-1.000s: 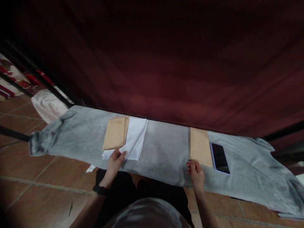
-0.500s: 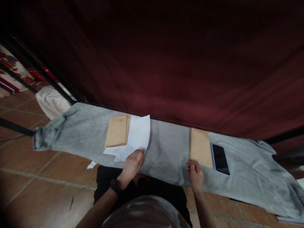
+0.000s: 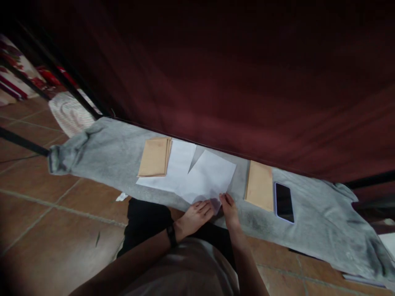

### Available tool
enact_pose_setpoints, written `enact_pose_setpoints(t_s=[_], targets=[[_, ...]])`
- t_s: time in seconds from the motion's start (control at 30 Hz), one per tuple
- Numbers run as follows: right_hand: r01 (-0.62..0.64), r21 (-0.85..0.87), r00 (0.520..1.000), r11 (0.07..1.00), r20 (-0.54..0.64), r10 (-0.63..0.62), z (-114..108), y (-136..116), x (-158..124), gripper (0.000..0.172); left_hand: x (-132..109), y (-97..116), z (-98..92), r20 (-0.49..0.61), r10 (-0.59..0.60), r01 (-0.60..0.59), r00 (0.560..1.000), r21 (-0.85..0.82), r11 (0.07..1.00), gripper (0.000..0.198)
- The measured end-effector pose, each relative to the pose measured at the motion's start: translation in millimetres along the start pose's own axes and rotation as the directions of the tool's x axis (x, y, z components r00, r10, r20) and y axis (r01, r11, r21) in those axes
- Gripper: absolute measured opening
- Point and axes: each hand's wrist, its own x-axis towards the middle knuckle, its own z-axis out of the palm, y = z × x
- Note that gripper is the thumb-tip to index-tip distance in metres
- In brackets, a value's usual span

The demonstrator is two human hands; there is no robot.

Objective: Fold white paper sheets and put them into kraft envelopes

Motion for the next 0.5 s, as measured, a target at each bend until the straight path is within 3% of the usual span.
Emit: enact_pose_setpoints(t_s=[0.17,0.3,0.5], targets=[[0.156,-0.155,0.988,0.976,0.011,-0.156,-3.9,8.2,20.6,0.039,3.5,-1.4,2.7,-0.026,0.023,-0.022,0.999,0.019,1.0,0.025],[0.174,-0.27,0.982,0.947,-0.021,-0.186,-15.6,12.6,38.2,0.04,-1.3,-9.8,4.4,-0.043,-0.016,0.017,0.999,0.018,1.0,0.034],[0.212,-0.392,0.969,0.895,-0.034,-0.244,-21.4,19.5,53.3,0.038,-2.0,-17.0,9.1,-0.023,-0.072,0.071,0.997,-0.014,0.997,0.032]])
